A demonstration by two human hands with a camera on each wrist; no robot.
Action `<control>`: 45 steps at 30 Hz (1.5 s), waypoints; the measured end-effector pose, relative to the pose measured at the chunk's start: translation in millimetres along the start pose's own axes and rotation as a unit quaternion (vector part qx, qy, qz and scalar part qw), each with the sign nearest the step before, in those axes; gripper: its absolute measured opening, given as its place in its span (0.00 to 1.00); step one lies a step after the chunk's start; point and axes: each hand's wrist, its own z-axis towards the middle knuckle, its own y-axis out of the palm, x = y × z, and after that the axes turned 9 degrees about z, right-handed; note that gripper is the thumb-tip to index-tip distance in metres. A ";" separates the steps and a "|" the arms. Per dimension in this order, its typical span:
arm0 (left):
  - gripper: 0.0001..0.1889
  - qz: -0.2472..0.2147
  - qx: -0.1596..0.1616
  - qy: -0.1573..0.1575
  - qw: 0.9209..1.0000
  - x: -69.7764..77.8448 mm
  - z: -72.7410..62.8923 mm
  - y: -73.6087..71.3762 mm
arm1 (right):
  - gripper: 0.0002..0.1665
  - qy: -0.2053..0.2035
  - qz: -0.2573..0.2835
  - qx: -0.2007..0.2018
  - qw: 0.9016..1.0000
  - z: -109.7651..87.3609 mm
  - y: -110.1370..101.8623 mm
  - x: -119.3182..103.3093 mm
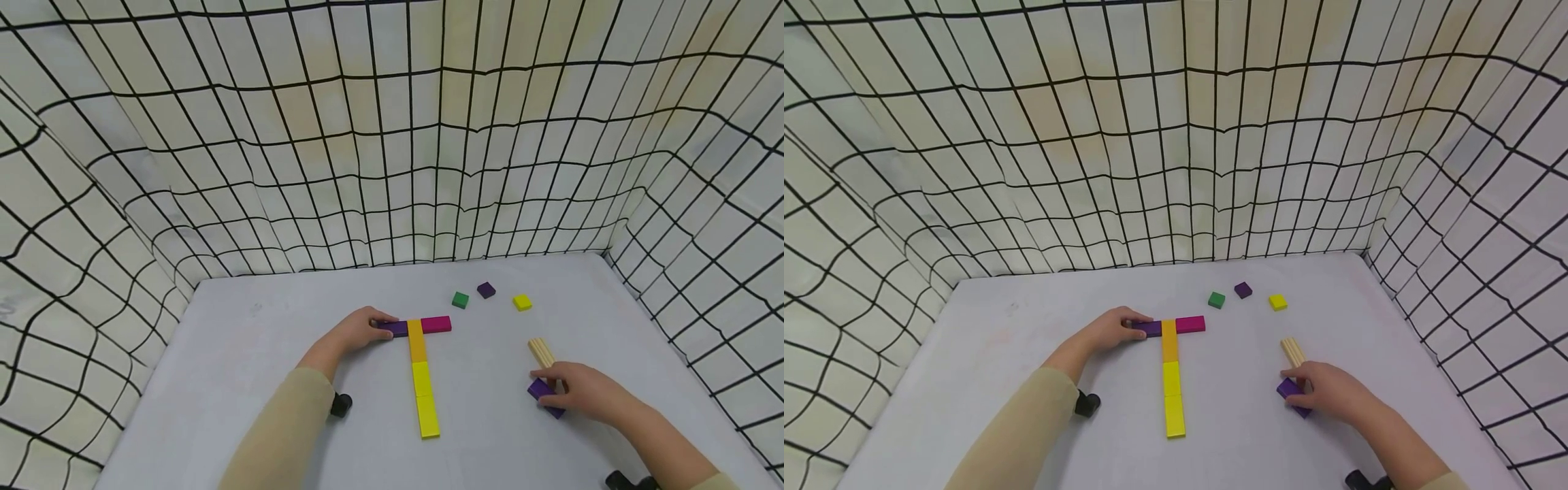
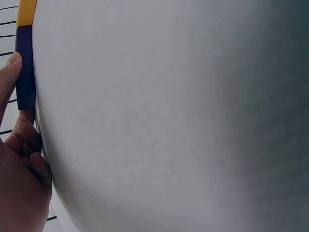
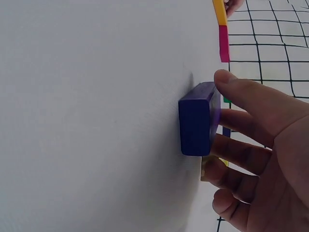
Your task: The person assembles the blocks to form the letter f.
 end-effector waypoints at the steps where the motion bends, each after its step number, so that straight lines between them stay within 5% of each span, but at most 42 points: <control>1: 0.18 0.000 0.000 0.000 1.000 0.4 -0.4 0.1 | 0.33 0.002 -0.001 0.001 1.000 -0.4 0.7 -0.5; 24: 0.18 0.001 0.003 0.000 1.000 -1.3 0.1 1.2 | 0.21 0.035 0.003 0.058 0.998 -0.9 12.1 -14.1; 45: 0.18 0.000 0.004 0.002 1.000 0.0 -1.3 0.4 | 0.19 0.041 0.063 0.099 0.992 8.0 -5.1 -23.5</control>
